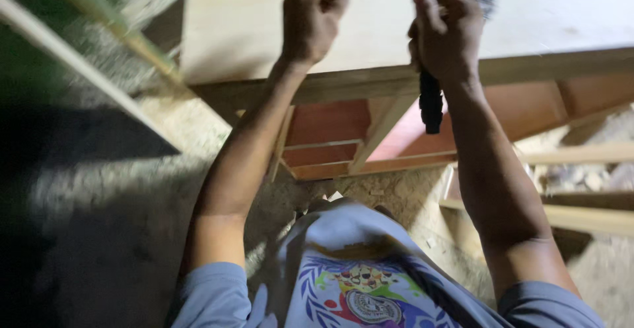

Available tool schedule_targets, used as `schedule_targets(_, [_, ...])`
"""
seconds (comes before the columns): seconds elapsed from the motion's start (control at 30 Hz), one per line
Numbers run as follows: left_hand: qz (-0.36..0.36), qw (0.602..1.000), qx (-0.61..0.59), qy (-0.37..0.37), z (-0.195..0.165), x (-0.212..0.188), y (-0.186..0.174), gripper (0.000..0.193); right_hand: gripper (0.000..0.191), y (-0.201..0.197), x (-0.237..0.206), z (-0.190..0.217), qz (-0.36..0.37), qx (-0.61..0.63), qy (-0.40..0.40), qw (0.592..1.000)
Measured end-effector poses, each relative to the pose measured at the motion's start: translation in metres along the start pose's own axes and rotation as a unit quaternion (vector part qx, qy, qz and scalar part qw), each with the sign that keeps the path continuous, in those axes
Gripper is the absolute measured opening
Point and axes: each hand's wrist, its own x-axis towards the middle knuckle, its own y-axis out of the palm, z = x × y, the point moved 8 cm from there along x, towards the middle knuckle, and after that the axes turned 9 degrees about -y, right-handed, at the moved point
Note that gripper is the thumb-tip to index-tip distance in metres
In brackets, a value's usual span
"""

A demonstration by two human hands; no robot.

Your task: The person holds a hammer and drives nails into a wooden frame panel on a workbench, taking nails one at a time from a pile on the board. They then walk across the workshop, pick up a power tool cord, and handle thin wooden strips near a grinder on the bench.

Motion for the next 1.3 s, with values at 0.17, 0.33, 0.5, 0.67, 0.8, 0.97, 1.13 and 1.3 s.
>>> schedule_targets(0.17, [0.088, 0.99, -0.065, 0.087, -0.062, 0.012, 0.112, 0.007, 0.026, -0.123, 0.001, -0.049, -0.145, 0.029, -0.029, 0.989])
schedule_targets(0.33, [0.113, 0.968, -0.029, 0.222, -0.118, 0.011, 0.178, 0.026, 0.039, -0.181, 0.017, -0.102, -0.226, -0.042, -0.023, 0.973])
schedule_targets(0.5, [0.158, 0.964, 0.049, 0.207, -0.14, 0.004, 0.188, 0.029, 0.035, -0.198, 0.021, -0.097, -0.256, -0.133, -0.027, 0.957])
schedule_targets(0.67, [0.122, 0.979, 0.066, 0.15, -0.156, 0.005, 0.185, 0.034, 0.033, -0.193, 0.016, -0.082, -0.254, -0.11, -0.036, 0.96])
schedule_targets(0.8, [0.095, 0.982, 0.074, 0.144, -0.161, 0.002, 0.185, 0.031, 0.036, -0.193, 0.017, -0.08, -0.247, -0.126, -0.018, 0.961])
schedule_targets(0.97, [0.087, 0.98, 0.047, 0.173, -0.154, -0.008, 0.182, 0.018, 0.031, -0.193, 0.014, -0.089, -0.236, -0.036, -0.033, 0.971])
schedule_targets(1.13, [0.08, 0.983, 0.012, 0.165, -0.147, -0.009, 0.185, 0.012, 0.031, -0.196, 0.019, -0.108, -0.229, -0.033, -0.017, 0.973])
schedule_targets(1.3, [0.046, 0.988, -0.032, 0.143, -0.137, -0.002, 0.182, 0.014, 0.032, -0.197, 0.028, -0.128, -0.202, -0.021, -0.004, 0.979])
